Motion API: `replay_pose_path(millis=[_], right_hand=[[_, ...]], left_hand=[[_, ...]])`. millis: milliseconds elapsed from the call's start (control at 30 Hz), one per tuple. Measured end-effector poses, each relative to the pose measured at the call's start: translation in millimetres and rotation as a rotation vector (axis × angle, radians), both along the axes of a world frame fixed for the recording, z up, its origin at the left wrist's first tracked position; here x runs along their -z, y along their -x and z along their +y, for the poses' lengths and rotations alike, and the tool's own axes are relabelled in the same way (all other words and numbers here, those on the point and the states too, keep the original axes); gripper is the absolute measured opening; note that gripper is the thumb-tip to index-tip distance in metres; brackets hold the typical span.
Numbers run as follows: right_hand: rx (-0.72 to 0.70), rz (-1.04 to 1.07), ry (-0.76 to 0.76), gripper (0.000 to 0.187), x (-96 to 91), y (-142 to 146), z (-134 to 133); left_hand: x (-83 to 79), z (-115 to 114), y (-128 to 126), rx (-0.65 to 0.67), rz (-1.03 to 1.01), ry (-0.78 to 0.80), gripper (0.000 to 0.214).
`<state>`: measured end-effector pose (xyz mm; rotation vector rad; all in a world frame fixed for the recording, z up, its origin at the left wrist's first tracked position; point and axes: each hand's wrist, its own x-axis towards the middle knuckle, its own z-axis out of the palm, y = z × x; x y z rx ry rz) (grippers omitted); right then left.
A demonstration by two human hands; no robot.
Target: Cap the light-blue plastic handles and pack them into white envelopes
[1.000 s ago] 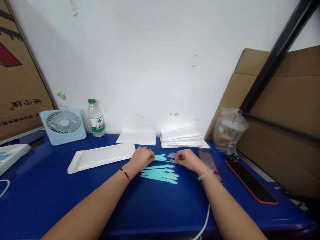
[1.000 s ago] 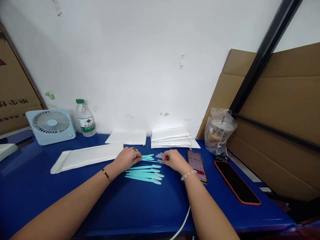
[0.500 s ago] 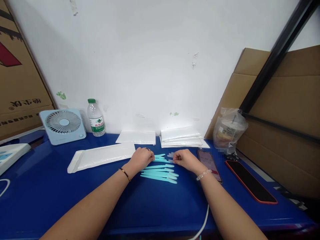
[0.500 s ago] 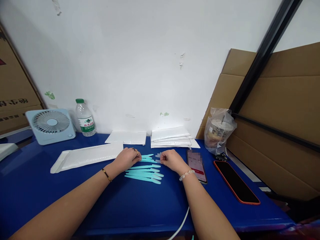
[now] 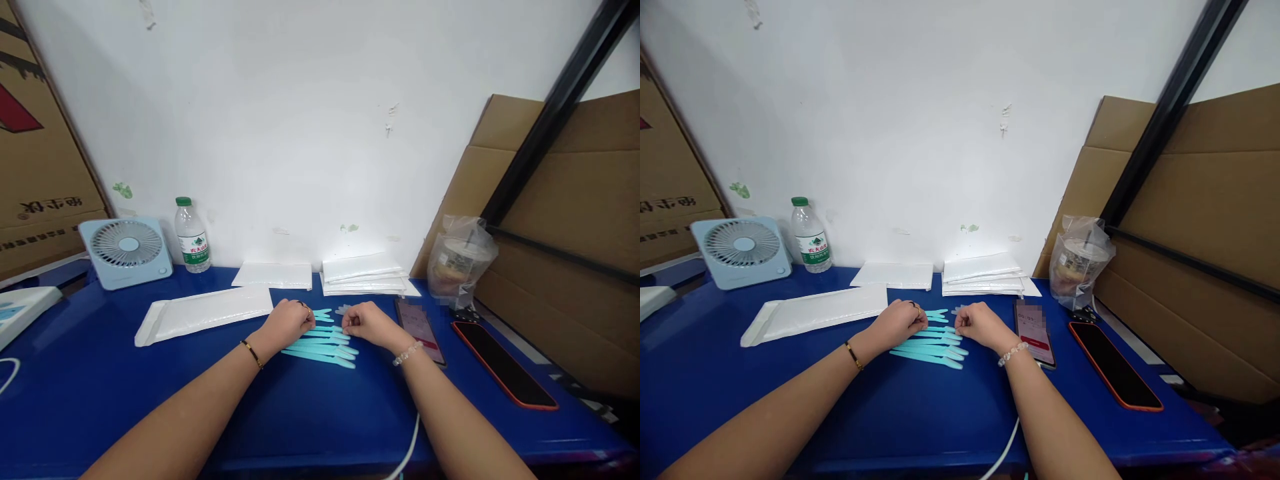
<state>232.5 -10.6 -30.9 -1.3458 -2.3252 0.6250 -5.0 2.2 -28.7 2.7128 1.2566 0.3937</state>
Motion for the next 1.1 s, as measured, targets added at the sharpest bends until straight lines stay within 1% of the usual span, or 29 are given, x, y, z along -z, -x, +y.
replay_pose_path(millis=[67,100,200,267,400,500,600,700,800,867,1000,1100], right_hand=[[0.004,0.004,-0.012,0.010,-1.0,-2.3,1.1],[0.030,0.004,-0.049,0.011,-0.8,-3.6,2.6],[0.152,-0.032,-0.211,0.014,3.0,-6.8,9.7],[0.173,-0.073,-0.246,0.015,6.9,-7.9,14.3],[0.138,-0.095,-0.187,0.013,9.9,-9.1,16.9],[0.131,-0.068,-0.140,0.012,7.4,-9.9,13.6],[0.135,-0.060,-0.130,0.014,4.9,-9.5,10.5],[0.147,-0.059,-0.127,0.014,3.8,-7.9,9.2],[0.142,-0.050,-0.092,0.012,3.1,-6.2,8.5],[0.125,-0.034,-0.064,0.011,2.8,-5.5,8.0],[0.105,-0.005,-0.040,0.011,3.9,-5.3,8.1],[0.096,-0.001,-0.057,0.012,6.2,-4.6,9.2]], left_hand=[[-0.3,0.1,1.0,0.015,-0.013,0.029,0.021],[-0.5,1.0,2.1,0.007,-0.016,0.029,0.021],[-0.8,5.4,6.4,-0.073,-0.004,-0.034,0.020],[-0.6,8.3,8.5,-0.112,0.017,-0.070,0.018],[-0.5,10.6,9.0,-0.120,0.036,-0.055,0.016],[-0.8,10.5,7.8,-0.122,0.032,-0.046,0.017],[-0.2,10.6,7.3,-0.106,0.024,-0.051,0.019],[1.4,11.1,7.6,-0.108,-0.027,0.035,0.014],[2.8,11.2,8.1,-0.142,-0.072,0.151,0.012],[3.4,10.9,8.3,-0.159,-0.080,0.190,0.012],[4.9,10.8,8.0,-0.143,-0.088,0.161,0.011],[6.1,11.8,7.8,-0.134,-0.087,0.130,0.009]])
